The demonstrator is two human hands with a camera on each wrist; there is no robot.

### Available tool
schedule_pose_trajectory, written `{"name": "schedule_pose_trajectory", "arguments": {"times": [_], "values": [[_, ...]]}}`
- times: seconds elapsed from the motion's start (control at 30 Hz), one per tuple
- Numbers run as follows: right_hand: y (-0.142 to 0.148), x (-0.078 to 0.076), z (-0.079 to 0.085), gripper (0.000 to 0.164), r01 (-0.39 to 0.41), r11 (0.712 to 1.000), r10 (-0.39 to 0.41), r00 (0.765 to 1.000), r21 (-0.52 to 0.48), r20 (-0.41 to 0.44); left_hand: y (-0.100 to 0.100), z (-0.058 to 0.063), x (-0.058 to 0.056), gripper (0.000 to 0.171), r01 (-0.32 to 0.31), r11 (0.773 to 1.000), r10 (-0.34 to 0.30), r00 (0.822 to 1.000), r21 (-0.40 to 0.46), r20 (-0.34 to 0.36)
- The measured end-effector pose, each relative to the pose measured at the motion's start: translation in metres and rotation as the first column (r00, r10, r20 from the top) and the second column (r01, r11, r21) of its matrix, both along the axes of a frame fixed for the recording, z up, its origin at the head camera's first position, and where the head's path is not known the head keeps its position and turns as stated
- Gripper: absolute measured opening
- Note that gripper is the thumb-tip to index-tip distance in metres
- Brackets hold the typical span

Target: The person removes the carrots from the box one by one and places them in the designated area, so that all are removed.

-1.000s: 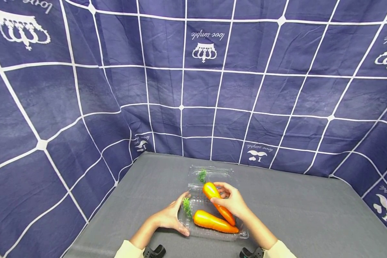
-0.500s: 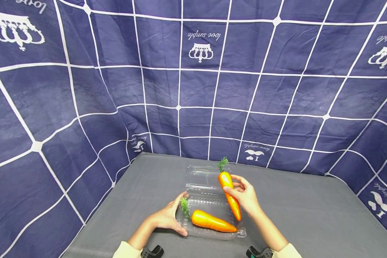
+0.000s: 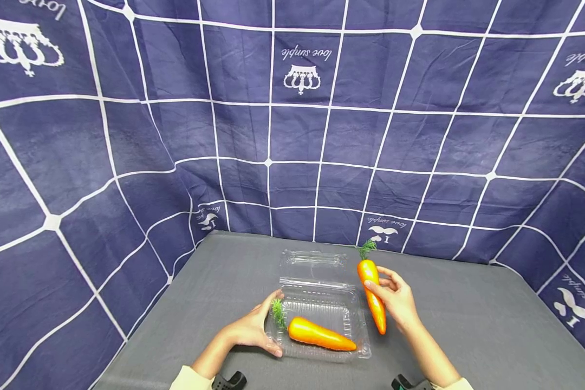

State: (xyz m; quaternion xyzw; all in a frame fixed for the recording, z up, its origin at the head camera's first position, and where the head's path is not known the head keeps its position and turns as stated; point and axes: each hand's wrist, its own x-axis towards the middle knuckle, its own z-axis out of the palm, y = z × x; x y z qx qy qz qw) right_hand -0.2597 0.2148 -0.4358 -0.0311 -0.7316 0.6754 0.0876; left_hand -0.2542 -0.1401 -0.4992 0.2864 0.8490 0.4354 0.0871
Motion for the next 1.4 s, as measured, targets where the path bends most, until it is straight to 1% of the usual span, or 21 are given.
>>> {"name": "schedule_pose_trajectory", "arguments": {"times": [0.2, 0.5, 0.77, 0.93, 1.2, 1.33, 1.4], "values": [[0.016, 0.003, -0.008, 0.054, 0.061, 0.998, -0.061, 0.998, 0.019, 0.026, 0.000, 0.001, 0.000, 0.132, -0.002, 1.000, 0.002, 1.000, -0.006, -0.004], [0.030, 0.006, -0.022, 0.055, 0.126, 0.988, -0.130, 0.991, 0.093, 0.044, -0.001, 0.000, 0.000, 0.132, 0.001, 1.000, -0.001, 1.000, 0.002, 0.003], [0.039, 0.008, -0.037, 0.054, 0.171, 0.963, -0.186, 0.981, 0.207, 0.054, 0.000, 0.000, 0.001, 0.132, 0.000, 1.000, 0.000, 1.000, 0.000, 0.006], [0.043, 0.008, -0.044, 0.057, 0.173, 0.950, -0.198, 0.977, 0.262, 0.073, 0.000, 0.000, 0.000, 0.132, 0.003, 1.000, -0.003, 1.000, 0.001, 0.002], [0.044, 0.009, -0.050, 0.060, 0.151, 0.908, -0.198, 0.977, 0.390, 0.082, 0.000, 0.000, -0.001, 0.131, 0.007, 1.000, -0.007, 1.000, 0.003, 0.001], [0.043, 0.009, -0.051, 0.058, 0.167, 0.875, -0.222, 0.973, 0.455, 0.070, 0.000, 0.000, -0.001, 0.131, 0.009, 1.000, -0.009, 1.000, 0.008, -0.002], [0.042, 0.010, -0.050, 0.057, 0.174, 0.852, -0.234, 0.970, 0.495, 0.061, 0.000, 0.001, -0.001, 0.131, 0.007, 1.000, -0.007, 1.000, 0.007, -0.001]]}}
